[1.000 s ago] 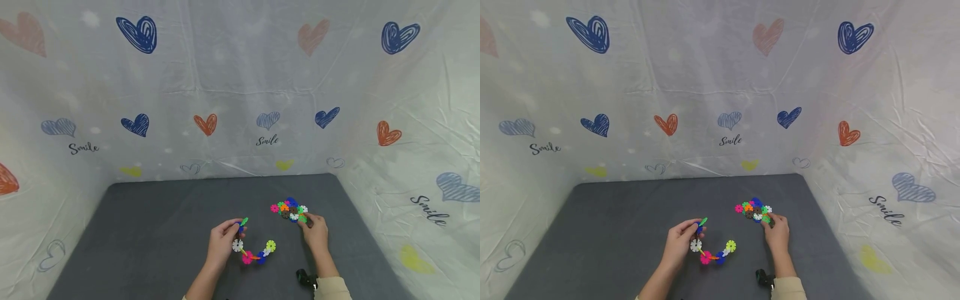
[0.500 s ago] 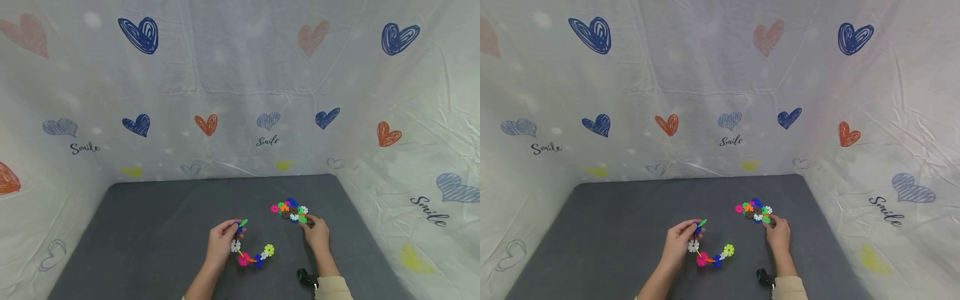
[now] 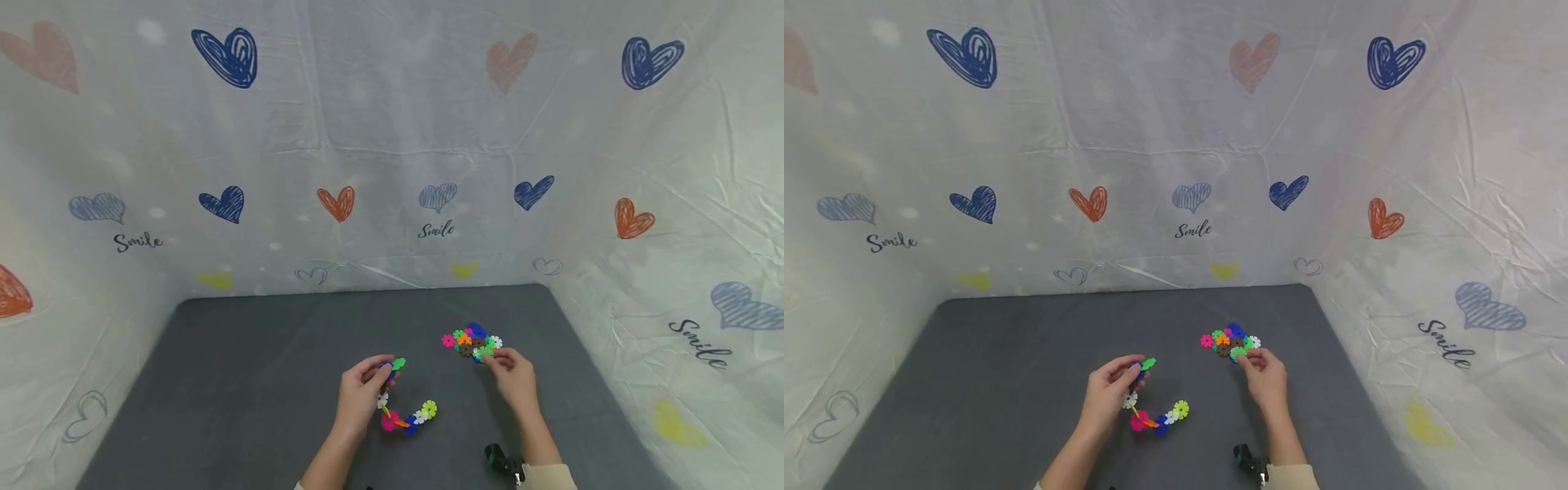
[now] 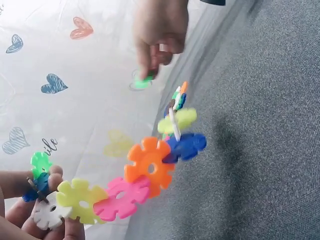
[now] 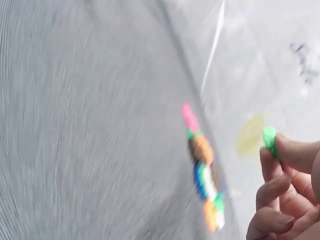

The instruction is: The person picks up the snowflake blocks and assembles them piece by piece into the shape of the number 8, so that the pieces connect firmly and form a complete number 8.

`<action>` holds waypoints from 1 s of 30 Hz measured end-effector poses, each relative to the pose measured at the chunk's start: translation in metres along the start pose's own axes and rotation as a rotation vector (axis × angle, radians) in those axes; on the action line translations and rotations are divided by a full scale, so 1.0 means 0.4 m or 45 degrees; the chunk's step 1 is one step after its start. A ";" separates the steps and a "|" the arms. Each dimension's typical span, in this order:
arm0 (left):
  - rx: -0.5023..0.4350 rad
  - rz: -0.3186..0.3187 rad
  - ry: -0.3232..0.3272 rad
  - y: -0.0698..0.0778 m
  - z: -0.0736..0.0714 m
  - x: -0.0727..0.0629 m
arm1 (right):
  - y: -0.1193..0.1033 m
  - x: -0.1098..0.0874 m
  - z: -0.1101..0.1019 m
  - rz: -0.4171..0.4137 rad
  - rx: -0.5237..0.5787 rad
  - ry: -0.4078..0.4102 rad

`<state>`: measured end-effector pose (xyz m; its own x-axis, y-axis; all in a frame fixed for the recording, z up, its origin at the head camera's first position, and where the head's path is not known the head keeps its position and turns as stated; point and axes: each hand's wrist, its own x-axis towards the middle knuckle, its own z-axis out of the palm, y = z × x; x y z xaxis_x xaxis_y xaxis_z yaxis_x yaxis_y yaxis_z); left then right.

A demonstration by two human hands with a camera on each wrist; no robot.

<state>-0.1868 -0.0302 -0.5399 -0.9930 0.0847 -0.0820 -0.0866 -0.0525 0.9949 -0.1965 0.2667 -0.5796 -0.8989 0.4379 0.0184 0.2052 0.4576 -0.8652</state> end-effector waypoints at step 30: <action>-0.005 0.100 -0.045 -0.007 0.011 -0.005 | -0.228 -0.185 0.128 -0.450 0.584 -0.265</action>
<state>-0.1841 -0.0259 -0.5423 -0.9933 0.1153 -0.0014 -0.0088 -0.0645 0.9979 -0.1685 0.1531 -0.5277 -0.9483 0.1388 0.2855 -0.2652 0.1479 -0.9528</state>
